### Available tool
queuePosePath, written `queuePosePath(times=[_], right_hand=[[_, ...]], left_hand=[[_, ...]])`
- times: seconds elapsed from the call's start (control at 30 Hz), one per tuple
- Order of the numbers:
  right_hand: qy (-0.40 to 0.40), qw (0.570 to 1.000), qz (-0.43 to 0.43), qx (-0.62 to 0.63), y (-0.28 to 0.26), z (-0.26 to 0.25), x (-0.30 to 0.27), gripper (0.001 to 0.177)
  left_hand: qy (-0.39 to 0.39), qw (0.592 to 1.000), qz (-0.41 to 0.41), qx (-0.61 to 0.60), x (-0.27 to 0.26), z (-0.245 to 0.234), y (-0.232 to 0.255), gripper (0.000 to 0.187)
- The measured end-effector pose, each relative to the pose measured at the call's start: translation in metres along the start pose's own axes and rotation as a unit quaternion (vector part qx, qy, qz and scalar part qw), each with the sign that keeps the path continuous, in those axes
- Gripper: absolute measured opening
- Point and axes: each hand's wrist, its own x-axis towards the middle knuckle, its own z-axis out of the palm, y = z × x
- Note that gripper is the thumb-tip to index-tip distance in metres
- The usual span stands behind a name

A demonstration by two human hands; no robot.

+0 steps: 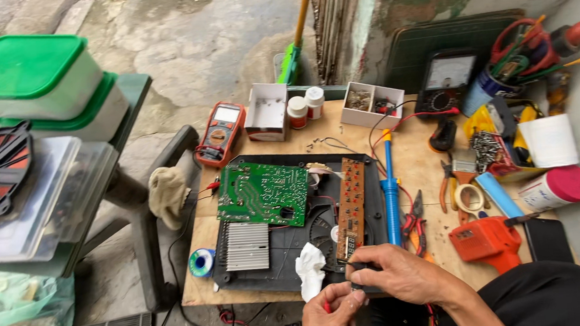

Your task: The person cleans a small electronic component with a white cloth and tests it with a multimeter. They then use a magnifying glass to inspect the component and a soldering iron to work on it.

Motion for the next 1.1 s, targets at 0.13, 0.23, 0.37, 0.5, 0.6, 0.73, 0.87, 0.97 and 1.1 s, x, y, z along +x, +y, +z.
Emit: queuePosePath(times=[0.13,0.23,0.37,0.5,0.6,0.73,0.87,0.97,1.1], right_hand=[[0.011,0.998,0.058,0.018,-0.008,-0.013,-0.001,0.034],[0.154,0.975,0.147,0.068,0.021,-0.027,0.011,0.045],[0.348,0.922,0.152,-0.073,0.037,-0.048,0.012,0.078],[0.374,0.916,0.129,-0.06,-0.019,-0.024,-0.016,0.067],[0.261,0.954,0.141,0.035,0.011,0.048,-0.012,0.062],[0.046,0.947,0.292,0.124,0.003,0.089,-0.02,0.074],[0.11,0.934,0.23,0.248,0.027,0.057,-0.034,0.069],[0.249,0.923,0.292,0.03,-0.007,-0.003,-0.044,0.073],[0.427,0.86,0.117,-0.252,0.017,-0.03,-0.027,0.095]], left_hand=[[0.024,1.0,0.003,-0.003,0.004,0.011,0.001,0.023],[0.079,0.995,0.033,-0.052,-0.003,0.022,0.016,0.027],[0.047,0.993,-0.047,-0.095,-0.015,0.03,0.039,0.038],[0.064,0.971,-0.009,-0.228,-0.013,0.038,0.041,0.02],[0.062,0.965,0.02,-0.253,-0.003,0.034,0.03,0.023],[0.101,0.953,0.006,-0.287,-0.025,0.04,0.061,0.028],[0.179,0.951,0.076,-0.239,-0.036,0.03,0.09,0.031],[0.23,0.943,0.079,-0.228,-0.045,0.027,0.109,0.039],[0.242,0.939,0.066,-0.237,-0.052,0.025,0.114,0.044]])
